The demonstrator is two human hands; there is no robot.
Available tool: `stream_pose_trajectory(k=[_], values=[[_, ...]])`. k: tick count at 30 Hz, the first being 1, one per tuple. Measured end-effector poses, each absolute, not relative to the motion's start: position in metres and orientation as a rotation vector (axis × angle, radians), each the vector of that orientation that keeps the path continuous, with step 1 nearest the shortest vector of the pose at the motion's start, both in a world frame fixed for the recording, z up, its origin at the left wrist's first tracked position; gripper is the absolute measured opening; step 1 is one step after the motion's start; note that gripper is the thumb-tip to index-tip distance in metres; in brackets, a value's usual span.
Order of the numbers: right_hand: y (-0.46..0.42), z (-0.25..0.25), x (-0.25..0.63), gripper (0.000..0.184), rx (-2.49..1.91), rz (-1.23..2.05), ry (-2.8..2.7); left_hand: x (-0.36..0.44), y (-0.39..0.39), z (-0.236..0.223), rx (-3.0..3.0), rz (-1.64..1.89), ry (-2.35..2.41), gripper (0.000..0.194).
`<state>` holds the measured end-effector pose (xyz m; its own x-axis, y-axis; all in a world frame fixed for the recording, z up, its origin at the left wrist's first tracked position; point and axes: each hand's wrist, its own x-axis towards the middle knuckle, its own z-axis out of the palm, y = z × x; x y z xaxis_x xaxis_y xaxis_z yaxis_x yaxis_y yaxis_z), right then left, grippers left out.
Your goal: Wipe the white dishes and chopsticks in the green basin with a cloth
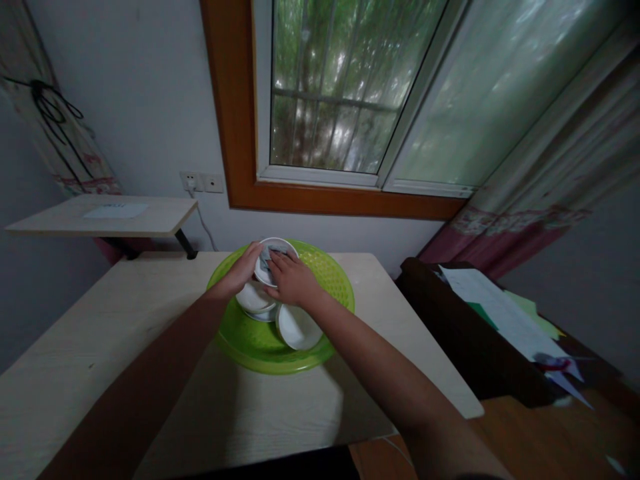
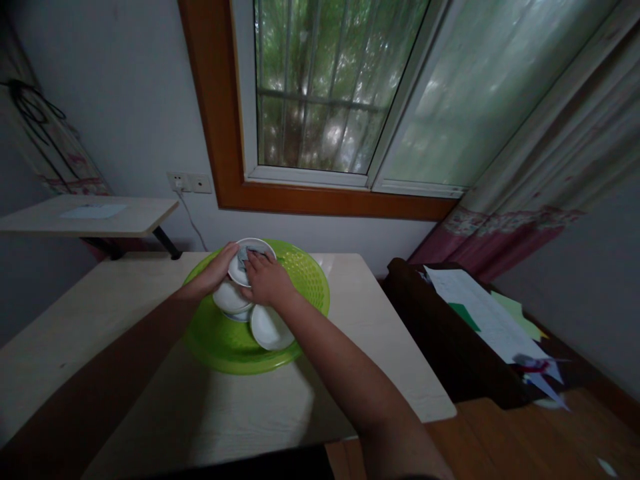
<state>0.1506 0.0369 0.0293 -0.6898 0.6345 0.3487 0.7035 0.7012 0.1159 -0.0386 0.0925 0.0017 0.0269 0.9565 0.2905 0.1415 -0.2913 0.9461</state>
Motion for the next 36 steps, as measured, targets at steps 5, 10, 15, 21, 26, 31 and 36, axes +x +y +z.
stream_pose_trajectory(k=[5,10,15,21,26,31,36], values=[[0.032,0.043,0.149,0.06,-1.212,-0.46,-2.597,-0.039,0.086,0.011,1.504,1.382,1.209,0.038],[0.032,0.047,0.146,0.042,-1.169,-0.471,-2.646,-0.04,0.085,0.013,1.483,1.429,1.246,0.038],[0.039,0.038,0.153,0.03,-0.987,-0.367,-2.753,-0.041,0.086,0.011,1.497,1.441,1.244,0.034],[0.044,0.029,0.155,0.039,-0.879,-0.252,-2.7,-0.038,0.088,0.005,1.437,1.423,1.172,0.035],[0.042,0.031,0.152,0.059,-0.971,-0.271,-2.612,-0.032,0.088,0.003,1.406,1.369,1.074,0.035],[0.035,0.042,0.152,0.064,-1.122,-0.322,-2.577,-0.03,0.083,0.008,1.299,1.302,1.043,0.036],[0.035,0.045,0.151,0.02,-1.105,-0.387,-2.663,-0.031,0.077,0.016,1.2,1.302,1.069,0.039]])
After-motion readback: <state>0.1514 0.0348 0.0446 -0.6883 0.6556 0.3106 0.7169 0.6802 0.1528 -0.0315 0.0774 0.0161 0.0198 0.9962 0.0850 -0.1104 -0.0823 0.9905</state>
